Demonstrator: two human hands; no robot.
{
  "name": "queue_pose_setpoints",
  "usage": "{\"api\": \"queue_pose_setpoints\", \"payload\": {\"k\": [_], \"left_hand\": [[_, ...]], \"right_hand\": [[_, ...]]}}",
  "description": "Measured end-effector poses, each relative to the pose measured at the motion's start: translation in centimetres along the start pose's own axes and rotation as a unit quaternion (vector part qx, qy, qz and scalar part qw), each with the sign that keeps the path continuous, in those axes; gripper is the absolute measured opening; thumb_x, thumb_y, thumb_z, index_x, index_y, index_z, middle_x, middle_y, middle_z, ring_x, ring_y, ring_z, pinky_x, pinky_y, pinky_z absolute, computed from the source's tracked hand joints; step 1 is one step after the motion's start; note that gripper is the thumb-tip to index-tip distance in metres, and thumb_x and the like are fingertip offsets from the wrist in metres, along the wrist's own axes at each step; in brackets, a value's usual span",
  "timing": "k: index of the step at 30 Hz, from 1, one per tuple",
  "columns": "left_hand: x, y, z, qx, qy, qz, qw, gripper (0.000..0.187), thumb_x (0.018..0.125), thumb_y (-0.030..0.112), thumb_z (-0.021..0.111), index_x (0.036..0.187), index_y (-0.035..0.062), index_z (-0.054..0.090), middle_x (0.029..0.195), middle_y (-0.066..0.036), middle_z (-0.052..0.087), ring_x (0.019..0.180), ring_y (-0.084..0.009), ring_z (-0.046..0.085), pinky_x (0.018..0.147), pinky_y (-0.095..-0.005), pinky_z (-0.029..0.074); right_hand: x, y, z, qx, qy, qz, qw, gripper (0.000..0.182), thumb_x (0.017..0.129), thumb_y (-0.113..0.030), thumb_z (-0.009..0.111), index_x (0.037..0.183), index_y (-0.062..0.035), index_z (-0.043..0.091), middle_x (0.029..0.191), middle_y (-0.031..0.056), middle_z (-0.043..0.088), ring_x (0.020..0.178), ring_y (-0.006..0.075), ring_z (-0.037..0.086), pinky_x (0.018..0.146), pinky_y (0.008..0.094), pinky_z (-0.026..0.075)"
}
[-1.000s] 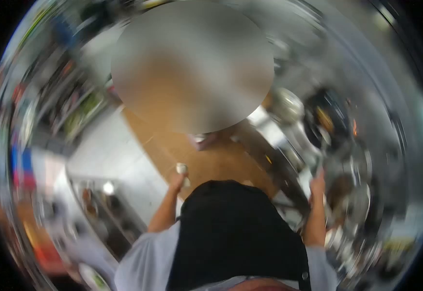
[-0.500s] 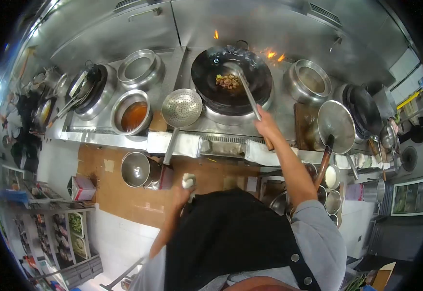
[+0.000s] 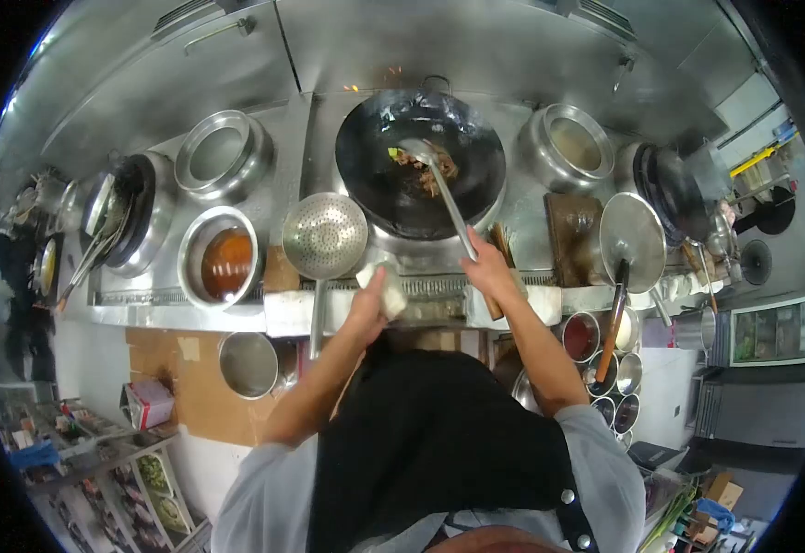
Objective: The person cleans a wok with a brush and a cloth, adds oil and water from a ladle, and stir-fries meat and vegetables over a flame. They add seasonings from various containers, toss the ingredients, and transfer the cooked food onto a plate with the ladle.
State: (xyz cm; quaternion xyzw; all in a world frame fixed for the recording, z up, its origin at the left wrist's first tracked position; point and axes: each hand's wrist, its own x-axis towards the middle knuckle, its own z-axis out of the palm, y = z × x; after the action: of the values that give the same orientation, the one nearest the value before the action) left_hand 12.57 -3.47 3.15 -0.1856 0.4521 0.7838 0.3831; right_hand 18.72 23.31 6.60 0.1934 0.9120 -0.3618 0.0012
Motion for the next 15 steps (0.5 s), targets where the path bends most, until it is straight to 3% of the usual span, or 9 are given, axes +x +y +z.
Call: {"api": "queue_pose_setpoints", "payload": {"k": [3, 4, 7, 8, 11, 12, 15], "left_hand": [[4.2, 2.9, 0.7, 0.029, -0.118, -0.044, 0.992, 0.059, 0.107, 0.065, 0.043, 0.115, 0.0095, 0.060, 0.095, -0.010, 0.068, 0.078, -0.0253, 0.069, 0.064, -0.0421, 0.056], [5.0, 3.6, 2.2, 0.042, -0.079, -0.055, 0.994, 0.063, 0.106, 0.071, 0.038, 0.114, 0.0120, 0.060, 0.091, -0.008, 0.068, 0.076, -0.0250, 0.069, 0.064, -0.0417, 0.053], [6.8, 4.8, 5.9, 0.076, -0.033, -0.066, 0.994, 0.066, 0.103, 0.074, 0.039, 0.112, 0.0125, 0.061, 0.088, -0.007, 0.068, 0.075, -0.0239, 0.069, 0.061, -0.0406, 0.054], [7.8, 4.9, 6.6, 0.045, -0.047, -0.065, 0.996, 0.051, 0.104, 0.061, 0.053, 0.111, 0.0111, 0.061, 0.090, -0.006, 0.069, 0.075, -0.0230, 0.070, 0.057, -0.0406, 0.054], [13.9, 1.4, 6.0, 0.024, -0.007, -0.017, 1.000, 0.028, 0.101, 0.035, 0.066, 0.110, 0.0097, 0.062, 0.090, -0.007, 0.070, 0.074, -0.0232, 0.071, 0.054, -0.0404, 0.055], [14.3, 1.1, 5.5, -0.002, -0.022, -0.017, 1.000, 0.018, 0.093, 0.017, 0.070, 0.107, 0.0095, 0.063, 0.089, -0.007, 0.070, 0.075, -0.0237, 0.071, 0.054, -0.0407, 0.056], [12.8, 2.7, 6.0, -0.015, 0.002, -0.031, 0.999, 0.018, 0.091, 0.019, 0.070, 0.105, 0.0104, 0.063, 0.089, -0.006, 0.069, 0.075, -0.0231, 0.070, 0.055, -0.0397, 0.055]], "right_hand": [[0.9, -0.1, 2.1, 0.063, 0.102, -0.014, 0.993, 0.080, 0.090, -0.016, 0.070, 0.162, -0.0079, 0.036, 0.138, 0.0301, 0.062, 0.130, 0.0455, 0.059, 0.110, 0.0457, 0.048], [1.1, -0.4, 2.9, 0.040, 0.123, -0.009, 0.992, 0.079, 0.090, -0.016, 0.070, 0.162, -0.0080, 0.037, 0.136, 0.0310, 0.063, 0.130, 0.0456, 0.060, 0.109, 0.0464, 0.048], [0.7, -1.4, 3.0, 0.065, 0.029, 0.040, 0.997, 0.078, 0.090, -0.014, 0.069, 0.161, -0.0075, 0.038, 0.136, 0.0316, 0.063, 0.129, 0.0457, 0.060, 0.109, 0.0447, 0.048], [-0.4, -2.5, 3.0, 0.073, 0.025, 0.061, 0.995, 0.077, 0.091, -0.012, 0.069, 0.161, -0.0069, 0.038, 0.135, 0.0319, 0.063, 0.126, 0.0463, 0.062, 0.106, 0.0429, 0.051], [-3.2, -5.0, 4.0, 0.068, 0.115, 0.017, 0.991, 0.076, 0.093, -0.010, 0.068, 0.161, -0.0071, 0.037, 0.131, 0.0328, 0.065, 0.120, 0.0463, 0.066, 0.101, 0.0428, 0.053], [-3.9, -5.0, 4.6, 0.123, 0.122, 0.041, 0.984, 0.074, 0.095, -0.009, 0.068, 0.162, -0.0065, 0.037, 0.128, 0.0332, 0.066, 0.112, 0.0453, 0.070, 0.094, 0.0412, 0.055], [-6.6, -4.8, 5.6, 0.164, 0.175, 0.000, 0.971, 0.074, 0.095, -0.009, 0.069, 0.162, -0.0059, 0.036, 0.119, 0.0324, 0.070, 0.097, 0.0429, 0.074, 0.082, 0.0386, 0.056]]}}
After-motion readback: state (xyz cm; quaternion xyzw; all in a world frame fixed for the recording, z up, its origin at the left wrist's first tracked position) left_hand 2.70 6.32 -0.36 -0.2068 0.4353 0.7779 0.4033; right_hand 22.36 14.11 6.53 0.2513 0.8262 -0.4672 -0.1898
